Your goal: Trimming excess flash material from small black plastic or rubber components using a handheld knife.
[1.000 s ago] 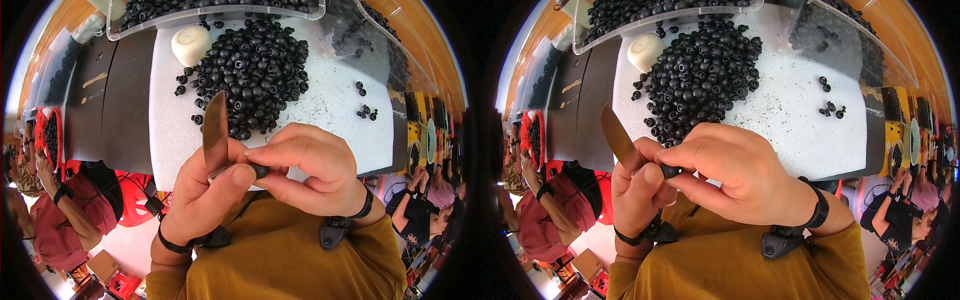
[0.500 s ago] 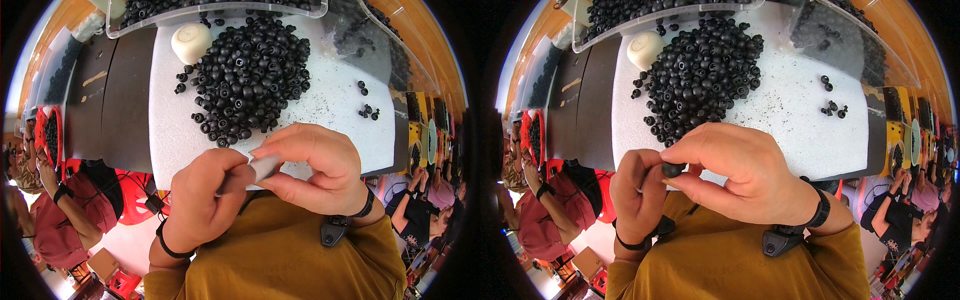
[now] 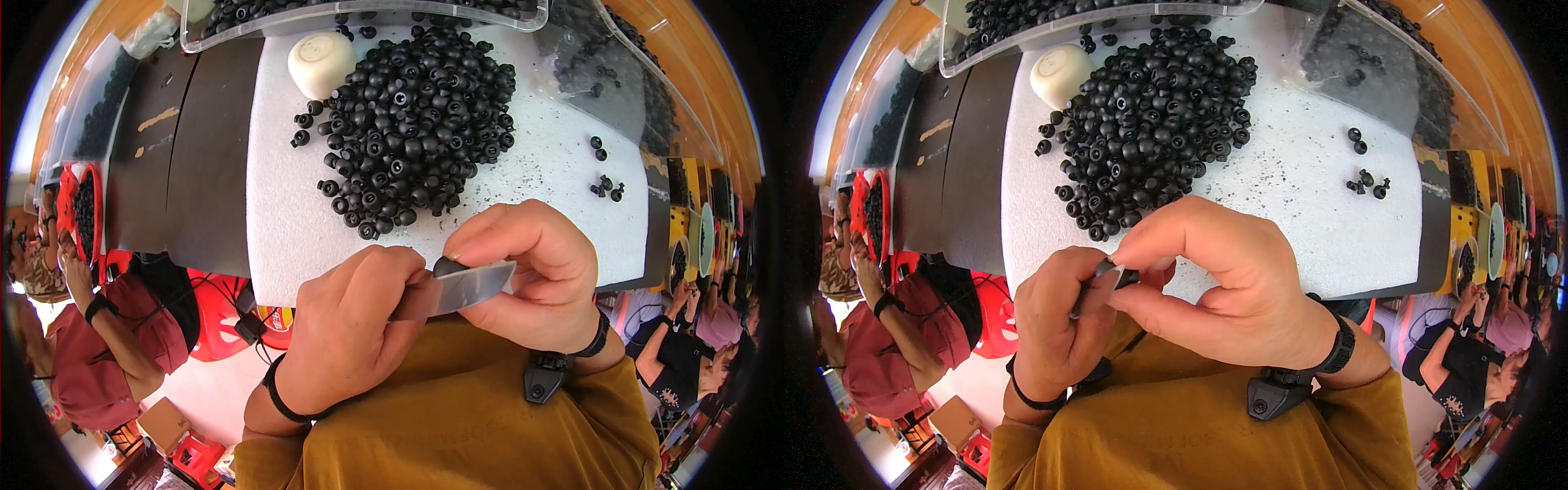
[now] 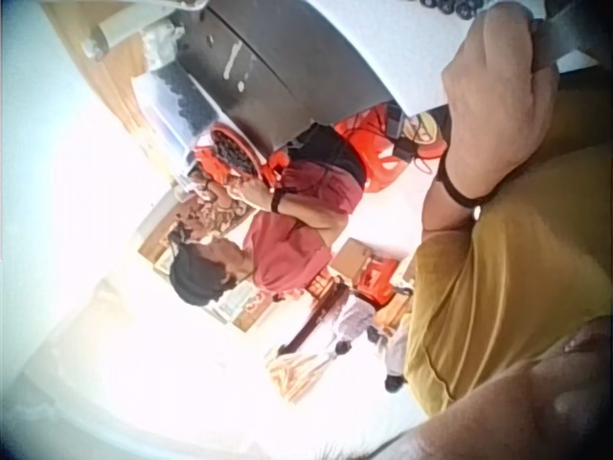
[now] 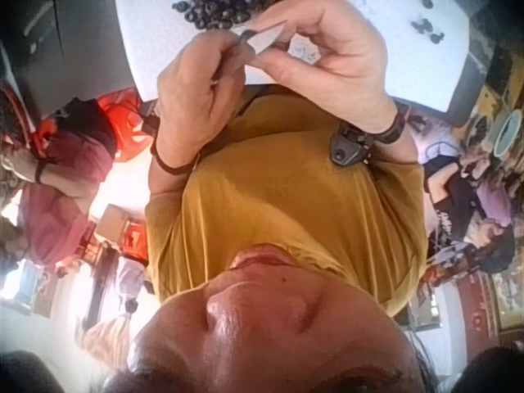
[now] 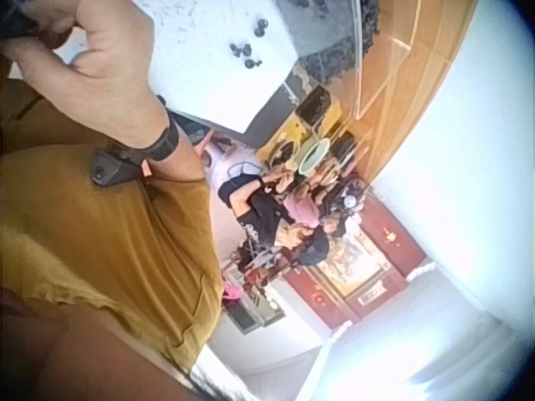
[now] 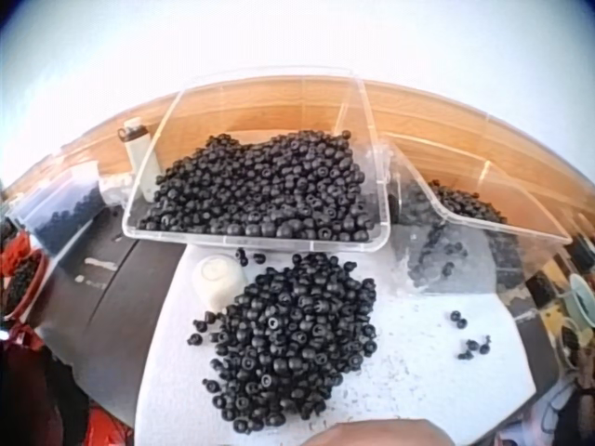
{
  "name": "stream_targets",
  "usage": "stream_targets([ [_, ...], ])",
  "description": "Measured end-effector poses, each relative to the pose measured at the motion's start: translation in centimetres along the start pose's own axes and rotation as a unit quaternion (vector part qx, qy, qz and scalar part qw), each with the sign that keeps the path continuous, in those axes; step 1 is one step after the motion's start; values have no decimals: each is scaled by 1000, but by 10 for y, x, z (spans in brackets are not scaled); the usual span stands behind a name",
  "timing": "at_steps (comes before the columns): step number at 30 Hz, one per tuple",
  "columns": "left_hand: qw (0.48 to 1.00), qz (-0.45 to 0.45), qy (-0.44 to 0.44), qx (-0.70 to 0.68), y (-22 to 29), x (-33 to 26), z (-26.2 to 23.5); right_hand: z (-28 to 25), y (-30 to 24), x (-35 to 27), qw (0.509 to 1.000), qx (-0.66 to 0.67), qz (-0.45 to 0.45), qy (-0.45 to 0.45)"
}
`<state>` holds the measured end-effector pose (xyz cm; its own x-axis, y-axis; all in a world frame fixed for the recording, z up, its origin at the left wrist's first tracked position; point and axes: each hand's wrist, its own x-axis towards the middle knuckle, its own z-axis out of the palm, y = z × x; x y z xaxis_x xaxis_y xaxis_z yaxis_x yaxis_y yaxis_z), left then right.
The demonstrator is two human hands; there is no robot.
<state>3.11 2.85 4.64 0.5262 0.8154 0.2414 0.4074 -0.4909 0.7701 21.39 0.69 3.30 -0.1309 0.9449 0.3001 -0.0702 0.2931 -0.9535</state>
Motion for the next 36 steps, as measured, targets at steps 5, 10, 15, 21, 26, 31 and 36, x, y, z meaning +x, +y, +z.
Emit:
stream_targets([
  [5, 1000, -5, 0, -14, 0, 0, 2, -3, 2, -3, 1000, -14, -16, -5],
  [10, 999, -29, -13, -30, 1, -4, 4, 0, -4, -3, 1000, 3, -10, -10],
  [15, 994, -103, -24, 8, -5, -2, 9, -13, -11, 8, 963, 20, -88, -255],
  [21, 984, -155, -5, -87, -2, -1, -5, -11, -2, 0, 995, 84, -35, -46],
  [26, 979, -156, -28, -129, -2, 2, -6, -13, -1, -4, 997, 63, -42, -24],
  [31, 954, -173, -60, -239, 2, 3, -13, -12, -3, -2, 996, 68, -45, -31],
  [36, 899, -172, -101, -389, 9, 8, -21, -13, -5, -2, 997, 27, -51, -52],
])
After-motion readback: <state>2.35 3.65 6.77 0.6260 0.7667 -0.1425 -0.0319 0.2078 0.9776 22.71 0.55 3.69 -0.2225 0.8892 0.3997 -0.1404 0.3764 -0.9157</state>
